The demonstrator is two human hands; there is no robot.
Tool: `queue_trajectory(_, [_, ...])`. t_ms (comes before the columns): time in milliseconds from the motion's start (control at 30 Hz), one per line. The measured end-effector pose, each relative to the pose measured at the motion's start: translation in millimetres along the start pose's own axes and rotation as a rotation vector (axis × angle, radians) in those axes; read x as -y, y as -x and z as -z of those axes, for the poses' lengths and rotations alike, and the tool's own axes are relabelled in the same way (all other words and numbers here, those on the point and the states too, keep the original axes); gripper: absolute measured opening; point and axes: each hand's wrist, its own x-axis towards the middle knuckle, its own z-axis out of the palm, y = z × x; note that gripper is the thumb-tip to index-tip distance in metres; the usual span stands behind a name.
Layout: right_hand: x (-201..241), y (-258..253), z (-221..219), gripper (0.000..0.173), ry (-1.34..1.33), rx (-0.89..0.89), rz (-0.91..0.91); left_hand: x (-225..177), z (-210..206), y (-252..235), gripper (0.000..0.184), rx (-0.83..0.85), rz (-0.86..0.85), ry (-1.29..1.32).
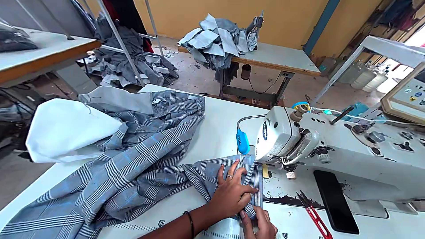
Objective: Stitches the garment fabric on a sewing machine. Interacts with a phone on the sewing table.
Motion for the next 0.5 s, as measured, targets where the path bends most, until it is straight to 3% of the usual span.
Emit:
queue_trajectory(200, [-11.2,-30.6,-9.0,0.027,-0.069,0.014,0.008,22.8,-2.9,-24.7,0.040,-0.114,-0.122,-0.010])
queue_trajectory(333, [-15.1,-48.2,-9.5,0.028,-0.123,0.065,0.009,49.4,0.0,-43.2,0.030,-0.300,-0.463,0.005])
queue_trajectory(400, [-20.4,-50.3,-7.2,0.028,-0.158,0.104,0.022,59.5,19.1,-45.9,0.028,-0.243,-0.676,-0.145])
queue_trajectory(500, [-26.8,-37.8,-0.4,0.024,-0.181,0.115,0.092,33.8,46.8,-19.1,0.046,-0.189,-0.785,-0.334])
